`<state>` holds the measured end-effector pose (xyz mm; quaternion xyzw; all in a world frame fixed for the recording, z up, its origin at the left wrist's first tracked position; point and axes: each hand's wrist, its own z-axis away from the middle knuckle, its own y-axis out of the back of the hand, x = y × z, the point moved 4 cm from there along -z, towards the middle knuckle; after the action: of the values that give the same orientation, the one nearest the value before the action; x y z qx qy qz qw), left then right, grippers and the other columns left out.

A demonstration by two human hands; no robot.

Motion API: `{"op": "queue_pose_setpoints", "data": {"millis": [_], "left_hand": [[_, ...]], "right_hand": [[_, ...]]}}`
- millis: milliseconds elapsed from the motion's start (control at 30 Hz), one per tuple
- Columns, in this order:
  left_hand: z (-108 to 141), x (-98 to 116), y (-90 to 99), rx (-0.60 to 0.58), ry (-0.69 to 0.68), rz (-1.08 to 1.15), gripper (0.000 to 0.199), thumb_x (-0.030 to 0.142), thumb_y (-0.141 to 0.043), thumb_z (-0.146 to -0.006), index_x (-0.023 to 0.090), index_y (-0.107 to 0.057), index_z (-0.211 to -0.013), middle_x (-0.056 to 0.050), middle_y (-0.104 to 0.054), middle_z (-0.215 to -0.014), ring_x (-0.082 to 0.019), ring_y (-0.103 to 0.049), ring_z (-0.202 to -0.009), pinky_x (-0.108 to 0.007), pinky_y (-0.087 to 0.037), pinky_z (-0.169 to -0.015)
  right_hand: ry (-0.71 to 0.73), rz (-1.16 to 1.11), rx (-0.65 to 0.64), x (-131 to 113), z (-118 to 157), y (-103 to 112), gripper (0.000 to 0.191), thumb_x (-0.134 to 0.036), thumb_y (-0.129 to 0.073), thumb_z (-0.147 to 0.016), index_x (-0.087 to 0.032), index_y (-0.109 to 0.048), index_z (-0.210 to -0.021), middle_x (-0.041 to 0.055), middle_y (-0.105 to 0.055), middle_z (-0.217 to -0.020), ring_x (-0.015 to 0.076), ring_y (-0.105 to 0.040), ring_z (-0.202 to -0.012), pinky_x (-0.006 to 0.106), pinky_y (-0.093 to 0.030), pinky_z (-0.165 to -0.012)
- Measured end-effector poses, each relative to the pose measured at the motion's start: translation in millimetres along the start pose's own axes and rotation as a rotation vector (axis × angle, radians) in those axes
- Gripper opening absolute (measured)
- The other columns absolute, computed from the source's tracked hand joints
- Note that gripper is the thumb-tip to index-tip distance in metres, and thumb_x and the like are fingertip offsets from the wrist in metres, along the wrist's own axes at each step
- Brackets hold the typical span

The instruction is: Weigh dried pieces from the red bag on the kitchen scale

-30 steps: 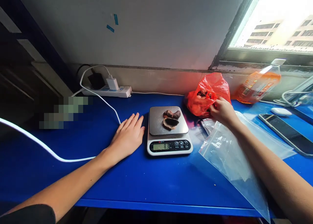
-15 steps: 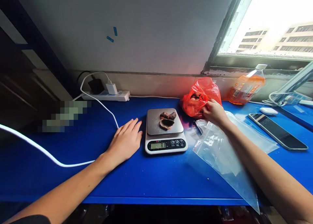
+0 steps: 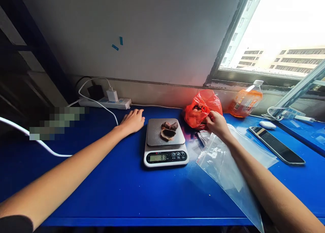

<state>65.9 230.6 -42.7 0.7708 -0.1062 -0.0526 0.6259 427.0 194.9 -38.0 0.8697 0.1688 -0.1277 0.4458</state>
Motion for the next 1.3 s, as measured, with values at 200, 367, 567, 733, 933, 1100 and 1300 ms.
{"op": "queue_pose_setpoints", "data": {"millis": [200, 367, 567, 733, 933, 1100, 1300], "left_hand": [[-5, 3, -14.1, 0.012, -0.137, 0.024, 0.048, 0.028, -0.028, -0.094, 0.01, -0.047, -0.134, -0.014, -0.049, -0.141, -0.026, -0.045, -0.13, -0.04, -0.037, -0.109], [3, -3, -18.4, 0.094, -0.178, 0.025, 0.049, 0.028, -0.027, -0.093, 0.008, -0.053, -0.129, -0.017, -0.05, -0.141, -0.029, -0.045, -0.131, -0.043, -0.037, -0.11], [2, -6, -15.9, 0.094, -0.194, 0.011, 0.049, 0.032, -0.03, -0.093, 0.012, -0.054, -0.13, -0.015, -0.052, -0.14, -0.029, -0.047, -0.129, -0.046, -0.041, -0.105], [2, -2, -9.7, 0.047, -0.183, 0.024, 0.048, 0.031, -0.03, -0.093, 0.011, -0.055, -0.13, -0.015, -0.052, -0.139, -0.029, -0.047, -0.129, -0.045, -0.04, -0.106], [4, 5, -9.1, -0.023, -0.145, 0.072, 0.047, 0.029, -0.034, -0.094, 0.012, -0.049, -0.135, -0.014, -0.045, -0.145, -0.03, -0.042, -0.132, -0.048, -0.036, -0.108], [5, 7, -12.2, -0.037, -0.135, 0.085, 0.048, 0.03, -0.033, -0.095, 0.013, -0.045, -0.138, -0.014, -0.041, -0.148, -0.031, -0.038, -0.136, -0.05, -0.034, -0.11], [6, 7, -11.6, -0.043, -0.129, 0.078, 0.048, 0.03, -0.032, -0.095, 0.013, -0.045, -0.138, -0.014, -0.041, -0.148, -0.03, -0.037, -0.137, -0.048, -0.033, -0.11]], "right_hand": [[-0.004, -0.024, 0.012, 0, 4, 2, 0.015, -0.031, -0.042, -0.081, -0.022, -0.047, -0.071, 0.0061, -0.058, -0.075, 0.0183, -0.052, -0.068, 0.031, -0.04, -0.064], [-0.056, -0.033, -0.006, -5, 6, 2, 0.017, -0.032, -0.043, -0.082, -0.023, -0.039, -0.068, 0.0037, -0.053, -0.069, 0.0175, -0.048, -0.062, 0.03, -0.035, -0.058], [-0.081, -0.063, -0.025, -7, 7, 0, 0.015, -0.032, -0.042, -0.082, -0.023, -0.04, -0.07, 0.0025, -0.049, -0.068, 0.0174, -0.044, -0.061, 0.03, -0.033, -0.059], [-0.043, -0.065, -0.042, -8, 6, 1, 0.015, -0.031, -0.042, -0.08, -0.023, -0.038, -0.069, 0.0019, -0.046, -0.067, 0.0171, -0.043, -0.061, 0.03, -0.032, -0.058], [0.034, 0.008, -0.024, -6, 7, 8, 0.019, -0.031, -0.044, -0.076, -0.024, -0.031, -0.064, 0.0005, -0.04, -0.064, 0.0168, -0.039, -0.059, 0.03, -0.028, -0.056], [0.005, 0.059, -0.001, -5, 8, 12, 0.023, -0.033, -0.047, -0.074, -0.022, -0.031, -0.061, -0.0009, -0.038, -0.061, 0.0146, -0.037, -0.057, 0.028, -0.027, -0.055], [-0.005, 0.037, -0.008, -11, 10, 15, 0.021, -0.034, -0.048, -0.076, -0.021, -0.036, -0.064, -0.0007, -0.041, -0.065, 0.0139, -0.039, -0.059, 0.027, -0.028, -0.055]]}}
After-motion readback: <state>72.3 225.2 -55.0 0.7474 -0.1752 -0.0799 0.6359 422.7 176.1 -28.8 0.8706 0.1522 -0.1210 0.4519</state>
